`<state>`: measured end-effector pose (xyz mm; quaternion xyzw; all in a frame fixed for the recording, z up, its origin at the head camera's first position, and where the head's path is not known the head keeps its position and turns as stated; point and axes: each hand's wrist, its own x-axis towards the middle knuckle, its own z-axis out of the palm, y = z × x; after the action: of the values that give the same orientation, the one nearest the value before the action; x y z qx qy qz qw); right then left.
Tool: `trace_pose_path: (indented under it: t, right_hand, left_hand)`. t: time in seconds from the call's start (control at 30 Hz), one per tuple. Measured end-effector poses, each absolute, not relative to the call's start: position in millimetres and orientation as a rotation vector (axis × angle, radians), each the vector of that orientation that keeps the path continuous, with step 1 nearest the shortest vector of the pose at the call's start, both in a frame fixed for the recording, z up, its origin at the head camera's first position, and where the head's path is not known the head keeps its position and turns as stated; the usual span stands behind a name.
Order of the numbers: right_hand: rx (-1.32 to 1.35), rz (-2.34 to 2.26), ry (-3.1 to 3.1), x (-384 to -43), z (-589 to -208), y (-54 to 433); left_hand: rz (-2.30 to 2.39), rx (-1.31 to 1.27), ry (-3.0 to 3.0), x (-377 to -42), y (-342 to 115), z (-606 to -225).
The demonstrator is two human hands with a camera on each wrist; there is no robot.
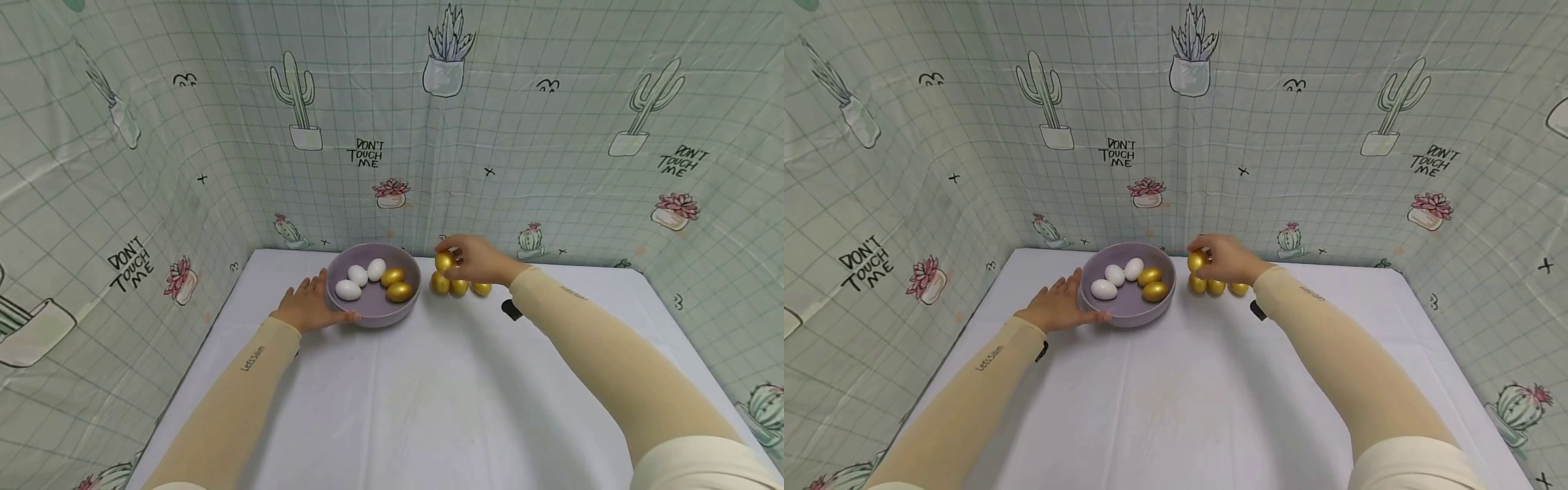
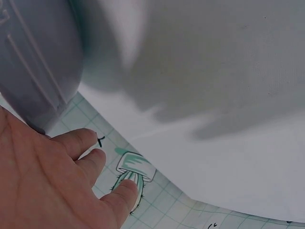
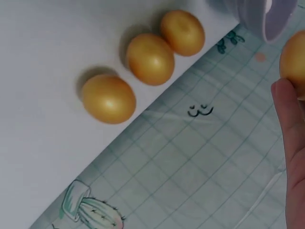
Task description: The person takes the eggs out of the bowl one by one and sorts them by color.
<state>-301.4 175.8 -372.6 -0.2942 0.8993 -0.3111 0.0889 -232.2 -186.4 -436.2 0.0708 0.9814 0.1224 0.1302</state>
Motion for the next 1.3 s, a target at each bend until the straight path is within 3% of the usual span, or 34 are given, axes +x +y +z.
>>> trace_pose_path:
  t: [0.63, 1.3]
  right_hand:
    - [-0.718, -0.909, 2.743, -298.3, -391.0, 236.9]
    - [-0.616, -0.865, 2.809, -294.6, -402.3, 266.2]
  left_hand:
    - [0.351, 0.209, 2.861, -231.6, -185.4, -435.9]
    - [0.358, 0.204, 2.866, -232.6, -185.4, -437.4]
